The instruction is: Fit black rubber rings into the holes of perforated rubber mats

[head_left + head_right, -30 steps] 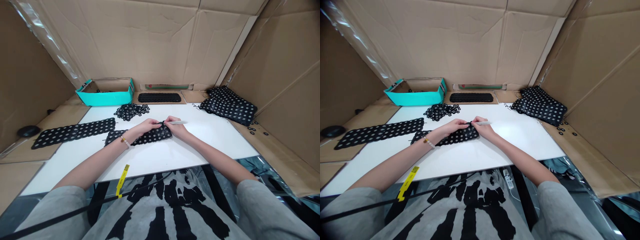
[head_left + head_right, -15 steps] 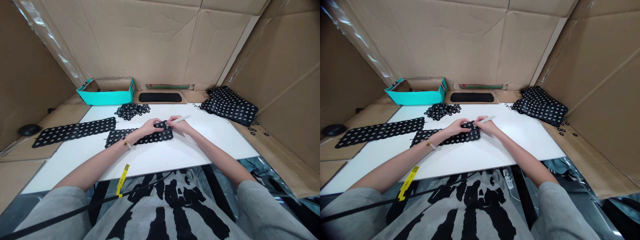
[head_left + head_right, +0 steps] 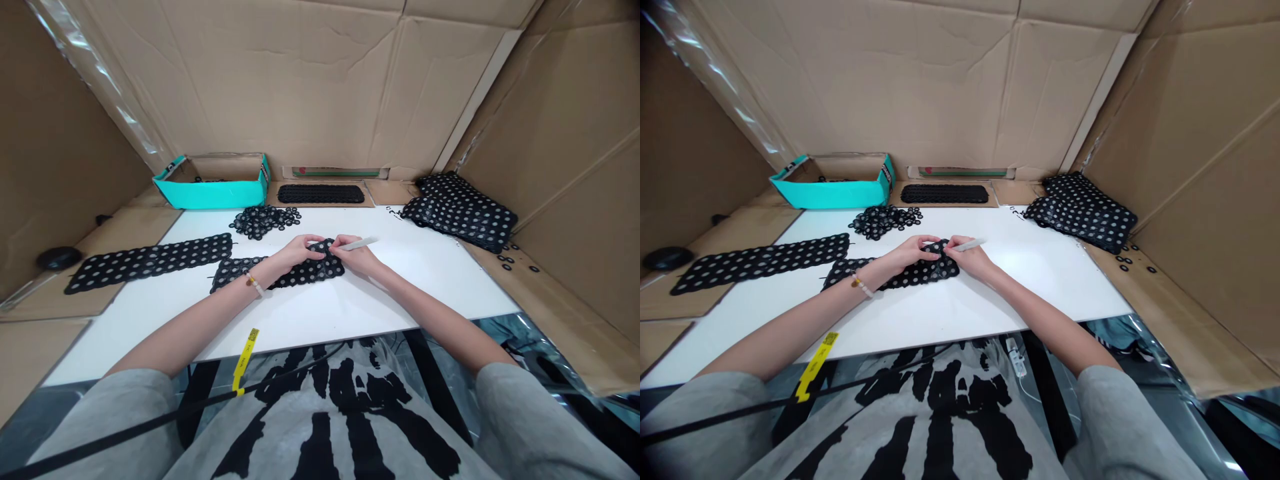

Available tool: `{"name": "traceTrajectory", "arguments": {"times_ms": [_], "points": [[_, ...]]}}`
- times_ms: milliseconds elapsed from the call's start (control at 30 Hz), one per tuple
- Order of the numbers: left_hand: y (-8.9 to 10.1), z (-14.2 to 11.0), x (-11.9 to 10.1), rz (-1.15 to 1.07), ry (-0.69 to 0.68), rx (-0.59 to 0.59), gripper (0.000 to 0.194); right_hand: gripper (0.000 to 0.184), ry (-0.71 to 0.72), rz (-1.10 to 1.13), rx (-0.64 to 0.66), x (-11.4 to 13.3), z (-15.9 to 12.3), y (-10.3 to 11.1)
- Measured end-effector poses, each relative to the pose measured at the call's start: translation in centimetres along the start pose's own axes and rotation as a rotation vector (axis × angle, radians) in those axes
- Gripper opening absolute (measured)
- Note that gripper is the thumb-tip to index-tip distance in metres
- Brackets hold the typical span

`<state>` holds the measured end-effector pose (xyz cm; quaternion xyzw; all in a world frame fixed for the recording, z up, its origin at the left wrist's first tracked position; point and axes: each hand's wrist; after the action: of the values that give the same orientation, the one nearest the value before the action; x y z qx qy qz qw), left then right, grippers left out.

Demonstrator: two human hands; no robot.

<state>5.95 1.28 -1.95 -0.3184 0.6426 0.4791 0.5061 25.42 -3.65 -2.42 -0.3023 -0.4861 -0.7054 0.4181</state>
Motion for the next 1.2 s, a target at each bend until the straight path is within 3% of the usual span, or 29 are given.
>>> {"name": "traceTrajectory", "arguments": {"times_ms": [233,600,733,867,1033,1200], "points": [[0.3,0.0,-0.3,-0.027,0.048,0.012,0.062,0.02,0.036,-0.027,-0.039,-0.1,0.0,-0.4],[0.5,0.3,0.2,0.0,0.002,0.03,0.058,0.019,0.038,-0.12,-0.062,-0.5,0.2,-0.8],[0.6,0.8,0.7,0.134,-0.117,0.032,0.057,0.018,0.054,-0.135,-0.048,-0.7,0.5,-0.4],[1.1,1.0,0.8,0.43,-0.274,-0.051,0.032,0.019,0.036,-0.072,0.0,-0.6,0.9,0.9],[0.9,0.4,0.5,0.553,-0.324,-0.093,0.021,0.021,0.1,0.042,-0.12,0.0,1.5,2.4],[0.2,-0.8,0.1,0.659,-0.358,-0.181,0.023,0.027,-0.053,0.145,-0.046,0.4,1.1,1.8]]}}
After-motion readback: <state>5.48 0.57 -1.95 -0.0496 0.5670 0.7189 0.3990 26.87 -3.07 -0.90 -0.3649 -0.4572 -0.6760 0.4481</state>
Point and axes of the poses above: each hand's wrist, its own z-axis towards the middle knuckle, its own y-axis out of the back of the hand, x = y × z, and after that the axes turned 11 degrees about -x, right-handed
